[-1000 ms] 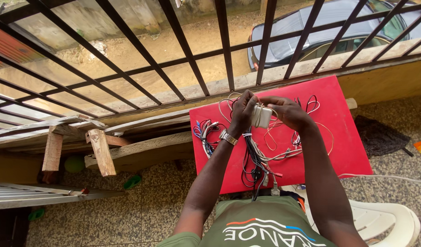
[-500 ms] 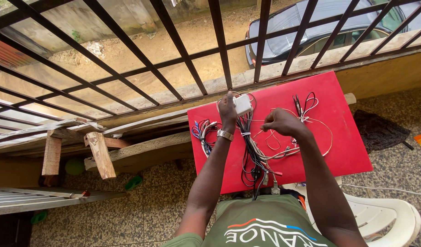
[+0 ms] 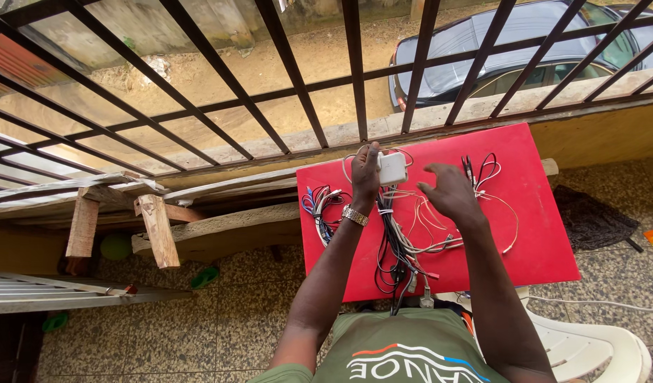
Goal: The person organizes a bundle of electrical cables on a red table. They separate the cables, coil them, and secure them with a rubber band. The person handles the cables by hand without using any tools.
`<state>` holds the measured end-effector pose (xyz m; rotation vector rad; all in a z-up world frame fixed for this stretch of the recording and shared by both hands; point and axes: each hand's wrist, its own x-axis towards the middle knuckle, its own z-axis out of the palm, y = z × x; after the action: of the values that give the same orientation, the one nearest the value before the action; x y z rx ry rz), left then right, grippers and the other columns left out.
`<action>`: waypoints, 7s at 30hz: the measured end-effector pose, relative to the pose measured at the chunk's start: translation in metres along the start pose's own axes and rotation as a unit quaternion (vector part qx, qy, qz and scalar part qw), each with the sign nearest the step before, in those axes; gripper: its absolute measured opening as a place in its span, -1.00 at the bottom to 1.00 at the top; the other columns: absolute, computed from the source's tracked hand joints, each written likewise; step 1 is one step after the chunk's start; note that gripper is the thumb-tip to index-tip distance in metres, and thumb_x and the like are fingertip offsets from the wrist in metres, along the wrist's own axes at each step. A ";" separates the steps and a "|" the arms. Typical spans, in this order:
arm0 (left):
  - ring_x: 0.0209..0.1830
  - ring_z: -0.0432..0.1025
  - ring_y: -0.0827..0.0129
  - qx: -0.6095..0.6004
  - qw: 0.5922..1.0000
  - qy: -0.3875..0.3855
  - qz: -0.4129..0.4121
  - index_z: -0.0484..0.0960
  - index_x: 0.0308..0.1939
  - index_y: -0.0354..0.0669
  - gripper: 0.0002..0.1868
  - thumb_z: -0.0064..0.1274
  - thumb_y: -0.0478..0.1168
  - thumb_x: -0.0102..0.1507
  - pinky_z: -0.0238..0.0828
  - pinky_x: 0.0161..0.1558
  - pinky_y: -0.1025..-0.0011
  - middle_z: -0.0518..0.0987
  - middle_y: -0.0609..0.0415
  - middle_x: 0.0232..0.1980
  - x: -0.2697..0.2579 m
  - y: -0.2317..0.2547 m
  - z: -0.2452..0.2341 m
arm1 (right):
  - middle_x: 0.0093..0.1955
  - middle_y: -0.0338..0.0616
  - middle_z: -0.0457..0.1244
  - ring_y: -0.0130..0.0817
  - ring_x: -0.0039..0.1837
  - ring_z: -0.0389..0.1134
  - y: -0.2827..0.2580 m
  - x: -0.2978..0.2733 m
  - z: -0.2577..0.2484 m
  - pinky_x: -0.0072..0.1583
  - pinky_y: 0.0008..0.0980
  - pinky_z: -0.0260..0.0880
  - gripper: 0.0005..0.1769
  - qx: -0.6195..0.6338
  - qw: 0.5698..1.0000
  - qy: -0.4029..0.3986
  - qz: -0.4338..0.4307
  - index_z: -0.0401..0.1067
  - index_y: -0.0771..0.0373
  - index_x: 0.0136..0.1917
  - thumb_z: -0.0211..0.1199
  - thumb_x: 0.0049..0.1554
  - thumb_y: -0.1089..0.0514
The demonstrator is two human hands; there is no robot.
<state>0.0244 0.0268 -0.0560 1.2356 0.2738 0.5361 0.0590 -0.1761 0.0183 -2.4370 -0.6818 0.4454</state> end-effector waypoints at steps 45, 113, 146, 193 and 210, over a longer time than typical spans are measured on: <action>-0.33 0.19 0.65 -0.063 0.994 0.030 0.080 0.31 -0.15 -0.10 -0.75 -0.05 -0.08 0.51 0.21 -0.31 0.59 0.30 0.25 -0.29 -0.052 0.013 0.014 | -0.36 -0.26 0.27 -0.57 -0.36 0.17 0.042 0.026 0.080 -0.28 -0.47 0.20 -0.71 0.537 0.837 -0.088 -0.046 0.55 0.49 -0.11 0.28 0.27 0.16; -0.50 0.25 0.56 -0.053 0.989 0.132 -0.052 0.44 -0.29 -0.18 -0.49 -0.11 0.21 0.44 0.23 -0.45 0.46 0.40 0.21 -0.44 -0.062 0.004 0.029 | 0.02 -0.03 0.43 -0.45 -0.02 0.43 -0.005 -0.001 0.085 0.04 -0.48 0.44 -0.70 0.608 0.790 0.035 -0.072 0.53 0.50 0.19 0.12 0.28 0.30; -0.44 0.59 0.07 0.467 0.855 -0.076 0.212 0.39 0.04 -0.18 -0.50 0.12 0.14 0.33 0.50 -0.53 0.23 0.62 -0.12 -0.18 -0.054 0.025 -0.007 | -0.31 -0.13 0.38 -0.47 -0.34 0.20 -0.002 -0.026 0.061 -0.27 -0.37 0.23 -0.69 0.249 0.968 0.003 0.036 0.61 0.31 0.14 0.23 0.22 0.12; -0.10 0.56 0.01 0.291 0.942 0.062 0.156 0.30 0.26 -0.17 -0.49 0.13 -0.03 0.38 0.49 -0.16 0.15 0.57 -0.18 0.00 -0.075 0.028 0.036 | -0.36 -0.23 0.22 -0.57 -0.31 0.11 0.034 0.002 0.101 -0.25 -0.42 0.14 -0.70 0.356 0.933 0.047 -0.027 0.57 0.46 -0.07 0.15 0.27 0.16; -0.24 0.55 -0.04 0.343 0.895 -0.254 0.128 0.40 0.23 -0.20 -0.59 -0.13 0.02 0.46 0.42 -0.28 0.13 0.53 -0.17 -0.07 -0.114 0.041 0.019 | -0.32 -0.11 0.42 -0.49 -0.23 0.37 0.026 -0.037 -0.014 -0.16 -0.38 0.38 -0.75 0.234 0.965 -0.112 -0.047 0.65 0.39 -0.13 0.46 0.04 0.13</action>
<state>-0.0728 -0.0397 -0.0213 2.0694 -0.1723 0.3201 0.0445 -0.2214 0.0198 -1.9187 -0.6910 0.7575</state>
